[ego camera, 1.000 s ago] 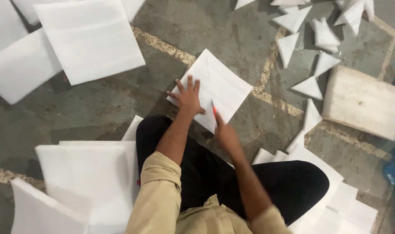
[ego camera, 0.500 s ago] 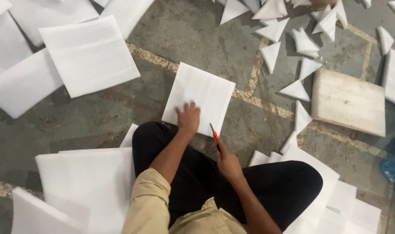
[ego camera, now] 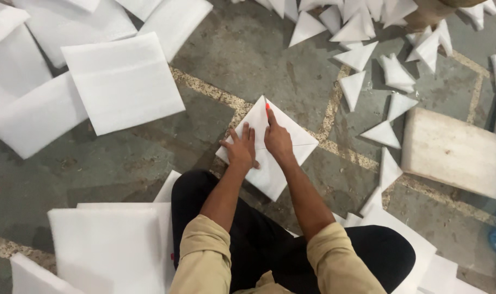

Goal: The person sits on the floor and uses a red utility knife to cut white foam sheets into triangular shapes. They repeatedly pick up a sheet, score it diagonally, and separate the pieces, accumulating a pile of cut triangles.

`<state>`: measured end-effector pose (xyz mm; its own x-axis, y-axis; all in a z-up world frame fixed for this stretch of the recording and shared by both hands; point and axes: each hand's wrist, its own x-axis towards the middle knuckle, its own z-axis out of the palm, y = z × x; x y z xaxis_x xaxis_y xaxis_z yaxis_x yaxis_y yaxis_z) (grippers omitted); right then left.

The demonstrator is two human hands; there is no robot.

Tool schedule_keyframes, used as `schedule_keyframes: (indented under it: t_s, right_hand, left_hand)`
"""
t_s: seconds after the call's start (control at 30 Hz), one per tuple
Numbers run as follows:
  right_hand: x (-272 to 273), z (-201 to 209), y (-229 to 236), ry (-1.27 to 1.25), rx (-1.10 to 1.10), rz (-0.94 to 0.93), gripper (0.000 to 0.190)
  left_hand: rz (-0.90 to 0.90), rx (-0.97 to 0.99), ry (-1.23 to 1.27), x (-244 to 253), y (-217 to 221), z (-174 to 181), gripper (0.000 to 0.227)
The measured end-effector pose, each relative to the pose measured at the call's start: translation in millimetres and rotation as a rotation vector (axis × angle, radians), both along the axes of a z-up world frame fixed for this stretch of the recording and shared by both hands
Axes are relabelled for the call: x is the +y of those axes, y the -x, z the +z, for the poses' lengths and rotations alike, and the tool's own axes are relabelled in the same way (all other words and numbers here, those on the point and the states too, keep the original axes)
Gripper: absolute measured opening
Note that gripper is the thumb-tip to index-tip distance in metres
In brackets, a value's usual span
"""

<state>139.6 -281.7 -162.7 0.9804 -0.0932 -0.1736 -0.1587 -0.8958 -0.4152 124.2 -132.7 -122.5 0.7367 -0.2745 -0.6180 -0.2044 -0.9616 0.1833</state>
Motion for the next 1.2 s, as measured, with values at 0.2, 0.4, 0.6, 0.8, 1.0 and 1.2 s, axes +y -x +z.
schedule_keyframes:
  t_s: [0.2,0.4,0.6,0.8,1.0,1.2]
  right_hand:
    - [-1.2,-11.4,-44.7,0.062,0.066,0.018,0.064]
    - [-0.4,18.7,46.2,-0.021,0.269,-0.053,0.067]
    - [3.0,57.0,259.3,-0.092,0.243,-0.067,0.061]
    - [5.8,108.7,305.1,-0.034,0.478,-0.117,0.064]
    - [-0.8,80.6,234.5,-0.104,0.159,-0.129,0.063]
    - [-4.4,28.9,106.0,-0.006,0.063,-0.112,0.062]
  left_hand:
    - [0.011,-0.010,0.013,-0.2,-0.2,-5.0,0.138]
    - [-0.002,-0.027,0.022,3.0,4.0,-9.1,0.135]
    - [-0.006,-0.069,0.025,7.8,5.5,-0.5,0.133]
    - [-0.026,-0.168,0.038,6.8,18.1,-19.2,0.118]
    - [0.114,-0.164,0.161,-4.0,52.3,-46.8,0.109]
    - [0.171,-0.045,0.146,-14.6,28.1,-41.4,0.126]
